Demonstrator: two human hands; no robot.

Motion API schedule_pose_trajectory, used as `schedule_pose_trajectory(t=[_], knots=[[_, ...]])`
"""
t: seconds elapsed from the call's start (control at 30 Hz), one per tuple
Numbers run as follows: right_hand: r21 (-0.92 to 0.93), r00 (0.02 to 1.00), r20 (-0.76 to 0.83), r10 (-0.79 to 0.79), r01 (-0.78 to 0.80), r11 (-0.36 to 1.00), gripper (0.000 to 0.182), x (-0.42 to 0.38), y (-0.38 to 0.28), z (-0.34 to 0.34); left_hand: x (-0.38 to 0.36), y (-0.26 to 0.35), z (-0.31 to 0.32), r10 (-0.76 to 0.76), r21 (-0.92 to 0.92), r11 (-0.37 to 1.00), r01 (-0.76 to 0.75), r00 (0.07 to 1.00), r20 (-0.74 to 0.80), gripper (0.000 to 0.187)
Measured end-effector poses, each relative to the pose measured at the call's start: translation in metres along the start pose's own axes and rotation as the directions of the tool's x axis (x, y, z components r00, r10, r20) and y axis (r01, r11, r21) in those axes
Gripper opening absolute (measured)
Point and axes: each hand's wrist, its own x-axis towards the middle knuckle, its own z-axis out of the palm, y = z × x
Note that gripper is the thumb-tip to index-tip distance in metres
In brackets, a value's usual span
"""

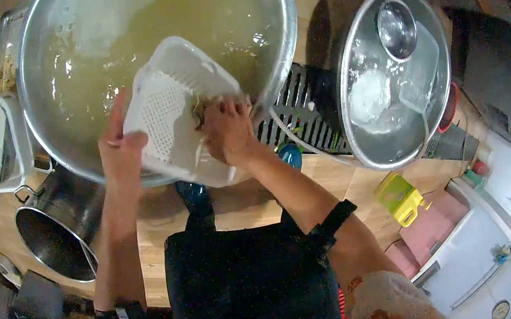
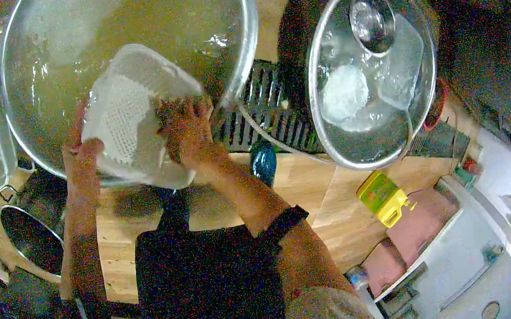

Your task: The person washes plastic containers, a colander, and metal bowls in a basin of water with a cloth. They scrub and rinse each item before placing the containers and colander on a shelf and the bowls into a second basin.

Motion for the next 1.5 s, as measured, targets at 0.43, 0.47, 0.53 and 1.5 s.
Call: schedule_pose_trajectory(t=[0.43,0.47,0.53,1.5], knots=[[0.117,0.942,0.321,0.098,-0.142,0.983,0.021,0.011,-0.012,0.014,-0.008,-0.158,0.007,0.188,-0.117,0.955,-0.271,0.863,-0.470,0.079],[0.273,0.826,0.563,-0.039,-0.141,0.952,0.022,0.021,-0.009,0.019,-0.003,-0.151,0.006,0.242,0.042,0.966,-0.255,0.837,-0.491,0.078],[0.406,0.652,0.731,-0.201,-0.179,0.896,0.023,0.024,-0.012,0.021,-0.001,-0.115,0.016,0.276,0.091,0.960,-0.264,0.845,-0.459,0.076],[0.197,0.959,0.223,-0.175,0.131,0.972,0.027,0.000,-0.094,0.039,-0.021,-0.102,-0.052,0.222,0.122,0.972,-0.200,0.954,-0.202,0.077]])
